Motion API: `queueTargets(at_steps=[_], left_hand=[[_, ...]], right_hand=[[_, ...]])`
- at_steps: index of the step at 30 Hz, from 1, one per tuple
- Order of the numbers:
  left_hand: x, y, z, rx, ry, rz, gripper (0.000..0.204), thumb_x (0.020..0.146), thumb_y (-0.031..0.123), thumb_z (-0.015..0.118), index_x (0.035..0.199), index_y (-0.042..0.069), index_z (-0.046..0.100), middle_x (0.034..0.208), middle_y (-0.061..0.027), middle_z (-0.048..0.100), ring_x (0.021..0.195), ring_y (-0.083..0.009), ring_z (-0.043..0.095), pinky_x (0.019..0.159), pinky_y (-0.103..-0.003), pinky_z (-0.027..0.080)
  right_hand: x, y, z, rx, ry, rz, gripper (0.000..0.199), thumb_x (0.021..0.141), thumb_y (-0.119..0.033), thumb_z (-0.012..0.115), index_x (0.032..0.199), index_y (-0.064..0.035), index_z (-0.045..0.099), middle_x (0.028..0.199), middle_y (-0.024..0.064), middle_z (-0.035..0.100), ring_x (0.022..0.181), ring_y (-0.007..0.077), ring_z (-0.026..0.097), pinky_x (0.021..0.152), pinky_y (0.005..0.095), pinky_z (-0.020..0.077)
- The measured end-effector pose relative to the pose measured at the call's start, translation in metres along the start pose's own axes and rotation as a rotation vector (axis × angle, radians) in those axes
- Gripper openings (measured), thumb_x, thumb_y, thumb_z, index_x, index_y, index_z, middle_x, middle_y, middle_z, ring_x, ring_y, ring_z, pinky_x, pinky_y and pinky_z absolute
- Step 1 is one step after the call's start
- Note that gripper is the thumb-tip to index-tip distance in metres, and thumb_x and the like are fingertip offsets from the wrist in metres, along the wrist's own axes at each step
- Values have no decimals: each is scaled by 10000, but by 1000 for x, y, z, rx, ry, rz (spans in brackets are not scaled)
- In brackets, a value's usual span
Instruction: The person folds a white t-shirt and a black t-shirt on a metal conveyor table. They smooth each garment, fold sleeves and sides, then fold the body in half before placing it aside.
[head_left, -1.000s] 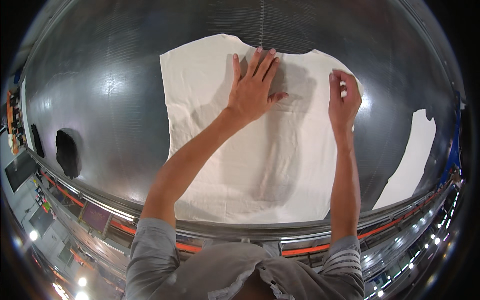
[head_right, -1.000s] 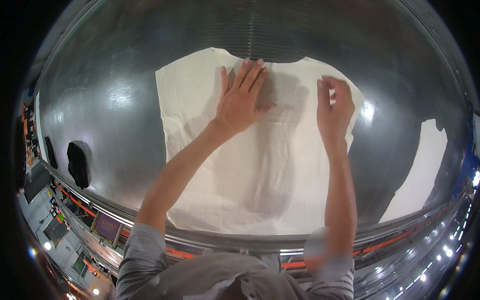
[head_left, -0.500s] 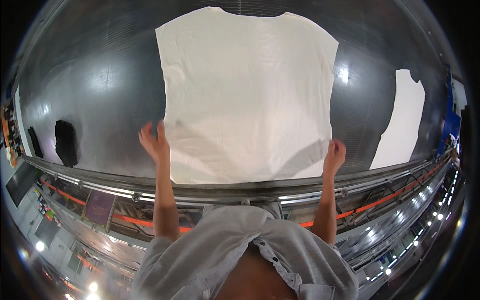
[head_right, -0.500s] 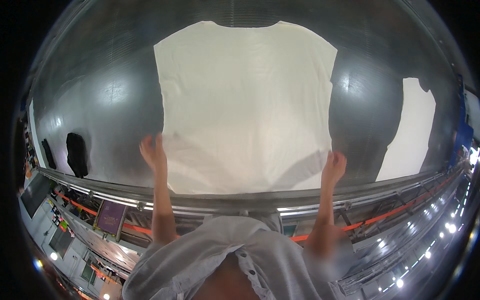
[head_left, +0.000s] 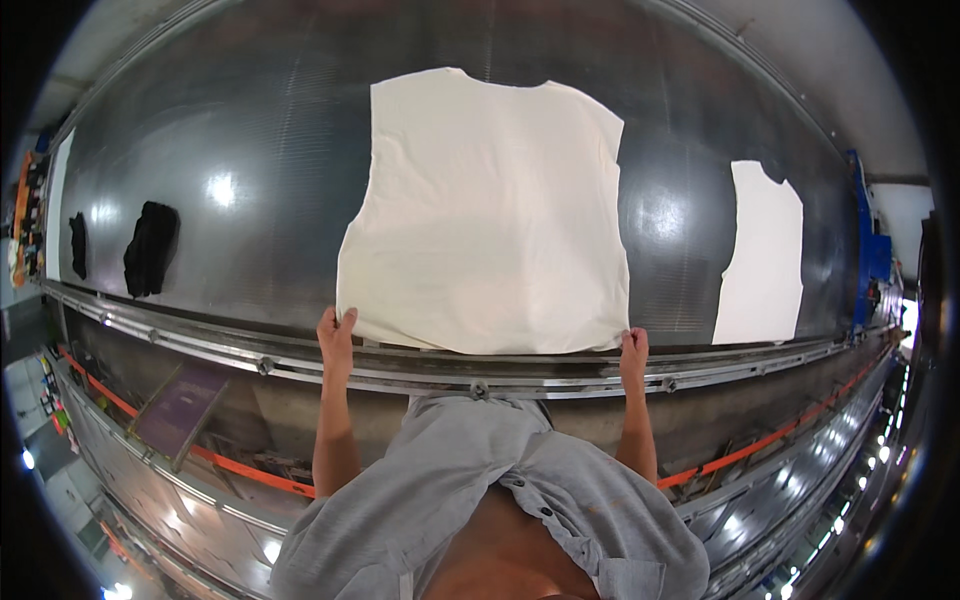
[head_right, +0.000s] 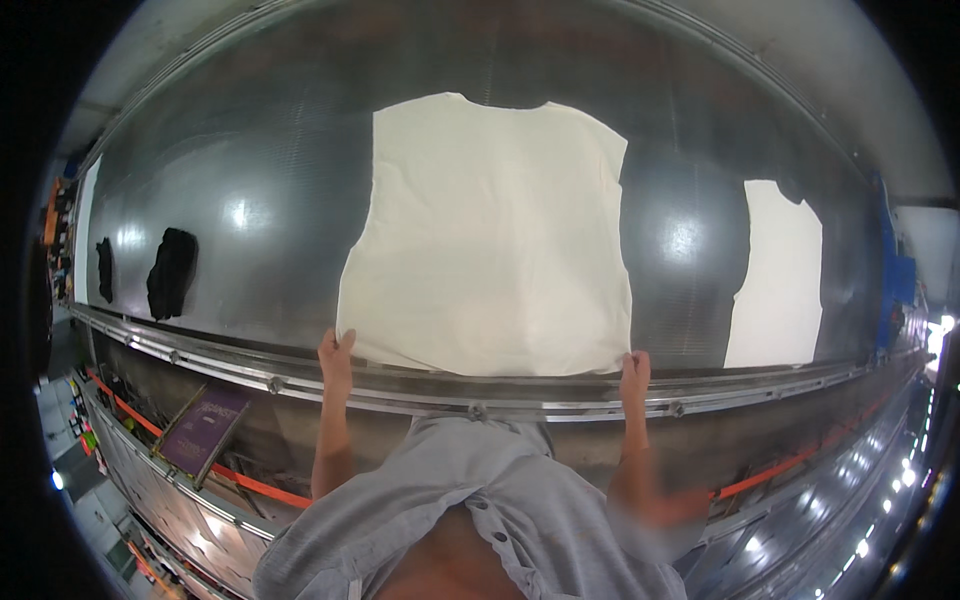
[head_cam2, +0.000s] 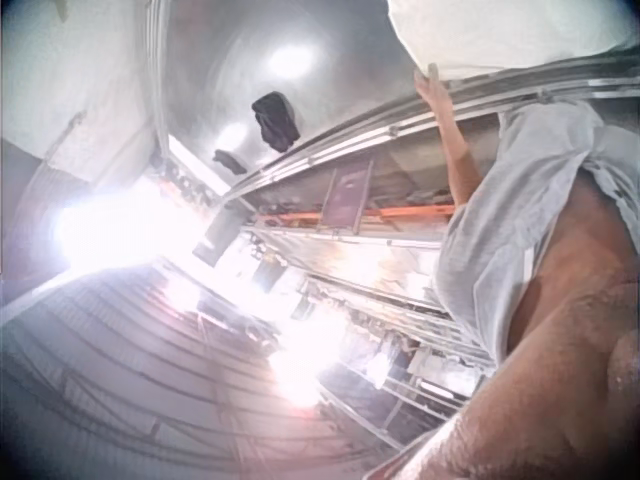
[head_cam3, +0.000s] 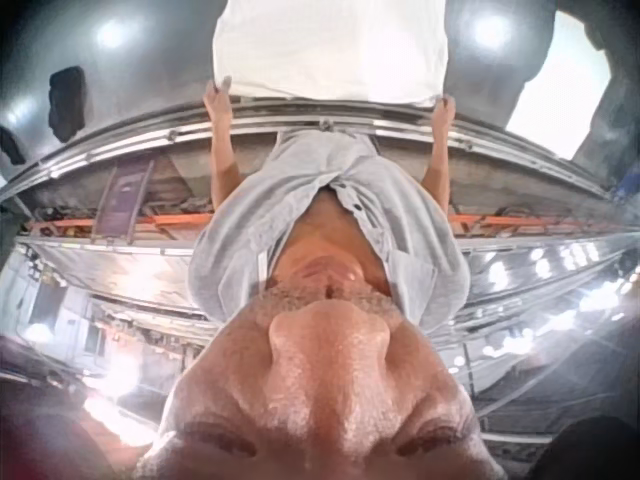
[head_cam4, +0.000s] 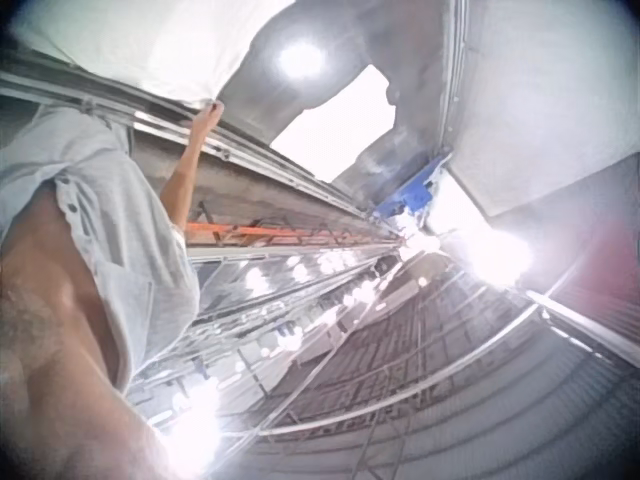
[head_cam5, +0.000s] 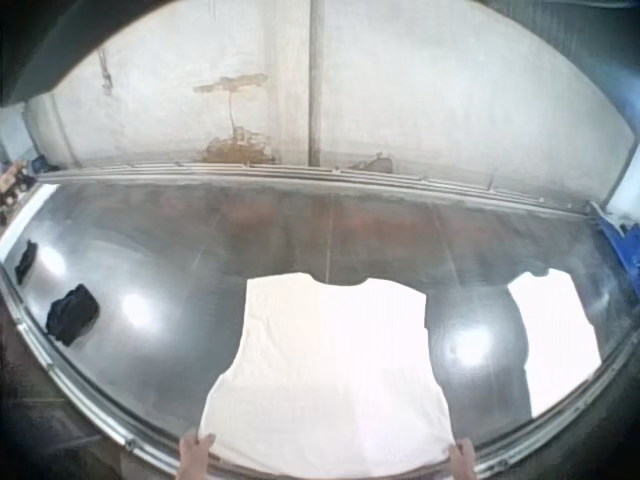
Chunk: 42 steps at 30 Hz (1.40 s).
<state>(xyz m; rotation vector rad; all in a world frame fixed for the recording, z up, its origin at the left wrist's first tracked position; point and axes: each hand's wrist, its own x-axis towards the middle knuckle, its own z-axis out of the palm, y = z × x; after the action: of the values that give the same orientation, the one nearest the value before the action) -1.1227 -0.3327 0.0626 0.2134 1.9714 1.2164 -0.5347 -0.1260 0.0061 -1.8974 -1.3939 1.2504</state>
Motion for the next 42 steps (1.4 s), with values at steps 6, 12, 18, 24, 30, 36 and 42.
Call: queueTargets(at_steps=[6,12,18,24,30,36,42], left_hand=[[-6,3,8,-283,-194,-161,293,905,87,712,1160,-30,623,1104,-105,695,989,-210,684,877,-343,549],[6,27,-17,-546,-173,18,323,900,83,700,1176,-62,617,1153,-123,683,1063,-220,659,911,-350,532],[-30,166,-8,-546,23,164,274,885,81,702,1129,7,602,1023,-98,657,968,-224,647,850,-347,526],[-28,187,-21,-451,-47,301,442,868,-29,663,1298,-12,561,1058,-132,664,1000,-230,646,862,-340,538],[-30,126,-49,-255,-73,177,460,835,-90,652,1291,-50,616,1155,-158,684,992,-205,671,871,-306,543],[-37,43,-49,-39,-139,98,461,796,-78,687,1255,-61,644,1148,-140,691,983,-193,668,872,-294,528],[4,-42,-43,384,-79,257,494,733,-26,703,1226,-22,679,1144,-149,699,1044,-239,662,925,-324,488]], right_hand=[[-44,-78,21,268,-201,-22,509,923,-29,567,1406,4,410,995,61,638,915,117,574,857,254,454],[-16,-128,-5,405,-225,-27,196,939,-68,615,1113,-16,684,922,1,628,799,84,569,716,209,452],[-1,-233,-36,633,-137,-165,175,947,-39,601,1092,35,664,949,41,655,808,107,619,714,232,506],[-19,-276,-65,624,-157,-176,208,937,-58,638,1128,25,640,970,55,652,868,120,631,793,255,523],[-32,-239,-61,549,-180,-50,271,882,-13,652,1148,37,648,980,74,669,836,121,637,741,257,519],[-40,-144,-37,362,-197,118,293,850,-3,664,1141,29,656,895,63,678,744,121,638,676,258,523],[-22,-32,11,-98,-97,-22,182,822,-2,698,999,-16,739,856,45,699,775,124,622,697,280,496]])
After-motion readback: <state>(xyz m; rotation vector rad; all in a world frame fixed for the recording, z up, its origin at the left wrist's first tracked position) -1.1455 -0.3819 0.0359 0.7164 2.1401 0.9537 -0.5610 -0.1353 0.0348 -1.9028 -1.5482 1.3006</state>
